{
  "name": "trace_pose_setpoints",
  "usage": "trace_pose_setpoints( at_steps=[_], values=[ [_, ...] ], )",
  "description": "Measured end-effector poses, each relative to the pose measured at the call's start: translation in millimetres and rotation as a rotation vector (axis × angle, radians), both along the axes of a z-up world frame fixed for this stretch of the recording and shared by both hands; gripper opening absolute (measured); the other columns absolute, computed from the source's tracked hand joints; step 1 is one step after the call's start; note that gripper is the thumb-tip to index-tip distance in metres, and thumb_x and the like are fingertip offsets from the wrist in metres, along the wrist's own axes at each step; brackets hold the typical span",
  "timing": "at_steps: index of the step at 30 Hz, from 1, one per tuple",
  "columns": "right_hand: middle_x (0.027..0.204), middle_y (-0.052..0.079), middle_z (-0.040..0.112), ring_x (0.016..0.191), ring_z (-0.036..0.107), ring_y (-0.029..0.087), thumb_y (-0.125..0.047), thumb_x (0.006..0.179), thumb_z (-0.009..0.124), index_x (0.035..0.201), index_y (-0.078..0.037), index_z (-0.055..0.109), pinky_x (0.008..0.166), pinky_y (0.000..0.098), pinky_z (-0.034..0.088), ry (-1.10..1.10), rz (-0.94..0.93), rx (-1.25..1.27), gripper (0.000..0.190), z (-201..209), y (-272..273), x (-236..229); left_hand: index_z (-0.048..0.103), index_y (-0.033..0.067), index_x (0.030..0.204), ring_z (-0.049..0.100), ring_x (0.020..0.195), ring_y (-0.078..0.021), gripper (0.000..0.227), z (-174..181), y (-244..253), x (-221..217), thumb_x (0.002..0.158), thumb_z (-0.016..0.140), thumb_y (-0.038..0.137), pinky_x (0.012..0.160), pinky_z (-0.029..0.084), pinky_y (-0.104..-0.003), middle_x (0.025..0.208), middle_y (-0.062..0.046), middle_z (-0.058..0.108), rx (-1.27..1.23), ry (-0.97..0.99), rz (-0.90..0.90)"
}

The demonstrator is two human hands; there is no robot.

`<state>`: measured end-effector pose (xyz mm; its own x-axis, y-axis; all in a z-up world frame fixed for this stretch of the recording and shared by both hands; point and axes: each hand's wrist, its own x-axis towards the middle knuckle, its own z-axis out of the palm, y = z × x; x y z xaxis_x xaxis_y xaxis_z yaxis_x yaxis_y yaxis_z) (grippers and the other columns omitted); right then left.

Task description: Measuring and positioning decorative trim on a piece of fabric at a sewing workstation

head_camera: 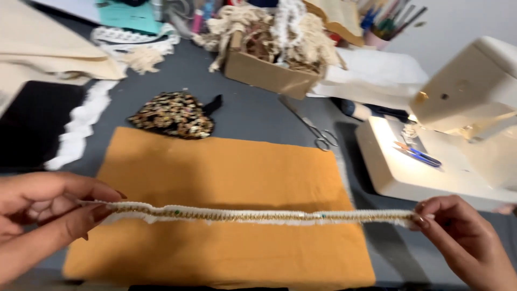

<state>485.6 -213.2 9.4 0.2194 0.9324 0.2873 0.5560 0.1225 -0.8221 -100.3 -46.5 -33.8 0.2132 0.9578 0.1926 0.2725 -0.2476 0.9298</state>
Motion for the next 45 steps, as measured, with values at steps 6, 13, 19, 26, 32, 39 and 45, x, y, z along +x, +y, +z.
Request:
trace_pose_setpoints(
  at_steps=[6, 13, 19, 26, 32, 39, 45],
  values=[
    [0.091, 0.018, 0.073, 0.081, 0.069, 0.024, 0.006, 0.090, 0.067, 0.106, 0.009, 0.069, 0.085, 0.0300, 0.052, 0.037, -0.012, -0.043, 0.016, -32.1, 38.1, -15.0, 0.099, 0.0123, 0.100, 0.064, 0.064, -0.0128, 0.023, 31.6, 8.2, -15.9, 0.087, 0.082, 0.021, 0.061, 0.046, -0.028, 0.070, -0.003, 0.084, -0.424, 0.340, -0.030],
    [0.090, 0.026, 0.072, 0.085, 0.065, 0.027, 0.002, 0.103, 0.063, 0.110, 0.012, 0.068, 0.088, 0.0400, 0.059, -0.004, -0.194, -0.194, 0.013, -59.0, 103.6, -31.1, 0.086, 0.0100, 0.096, 0.066, 0.052, -0.0133, 0.016, 8.1, 49.3, -14.9, 0.087, 0.074, 0.017, 0.053, 0.045, -0.026, 0.070, -0.005, 0.077, -0.324, 0.242, -0.118],
    [0.093, 0.019, 0.071, 0.083, 0.062, 0.025, -0.006, 0.106, 0.062, 0.116, 0.005, 0.068, 0.079, 0.0364, 0.051, -0.029, -0.187, -0.288, 0.016, -58.5, 118.3, -38.0, 0.083, 0.0136, 0.094, 0.066, 0.057, -0.0127, 0.022, 25.0, 56.5, -1.3, 0.082, 0.065, 0.017, 0.058, 0.050, -0.024, 0.072, -0.001, 0.073, -0.412, 0.393, -0.048],
    [0.088, 0.015, 0.064, 0.077, 0.053, 0.020, -0.009, 0.107, 0.060, 0.117, 0.002, 0.069, 0.066, 0.0310, 0.038, -0.049, -0.137, -0.409, 0.018, -56.9, 120.5, -39.4, 0.085, 0.0150, 0.088, 0.062, 0.055, -0.0114, 0.019, 23.1, 55.7, 0.2, 0.079, 0.069, 0.017, 0.058, 0.046, -0.025, 0.068, 0.000, 0.072, -0.440, 0.457, 0.021],
    [0.091, 0.006, 0.070, 0.076, 0.059, 0.013, -0.014, 0.103, 0.064, 0.116, -0.004, 0.068, 0.066, 0.0261, 0.043, -0.166, -0.131, -0.327, 0.016, -48.9, 115.2, -49.7, 0.086, 0.0218, 0.091, 0.069, 0.072, -0.0066, 0.018, 9.1, 61.9, 1.0, 0.080, 0.072, 0.024, 0.070, 0.049, -0.024, 0.079, 0.006, 0.081, -0.311, 0.570, 0.045],
    [0.104, 0.002, 0.062, 0.094, 0.057, 0.008, -0.008, 0.109, 0.059, 0.117, -0.008, 0.059, 0.085, 0.0192, 0.042, -0.081, -0.003, -0.099, 0.009, -38.3, 92.9, -38.9, 0.084, 0.0084, 0.108, 0.062, 0.066, -0.0213, 0.020, 29.2, 38.6, -6.7, 0.090, 0.077, 0.012, 0.060, 0.050, -0.035, 0.084, -0.010, 0.080, -0.342, 0.346, 0.114],
    [0.100, 0.006, 0.060, 0.086, 0.055, 0.009, -0.008, 0.109, 0.061, 0.119, -0.004, 0.057, 0.077, 0.0197, 0.046, -0.017, -0.017, -0.060, 0.012, -18.7, 58.3, -48.8, 0.081, 0.0077, 0.108, 0.054, 0.046, -0.0251, 0.015, -1.2, 25.7, -25.6, 0.095, 0.076, 0.010, 0.051, 0.041, -0.030, 0.071, -0.013, 0.067, -0.189, 0.356, 0.113]
  ],
)
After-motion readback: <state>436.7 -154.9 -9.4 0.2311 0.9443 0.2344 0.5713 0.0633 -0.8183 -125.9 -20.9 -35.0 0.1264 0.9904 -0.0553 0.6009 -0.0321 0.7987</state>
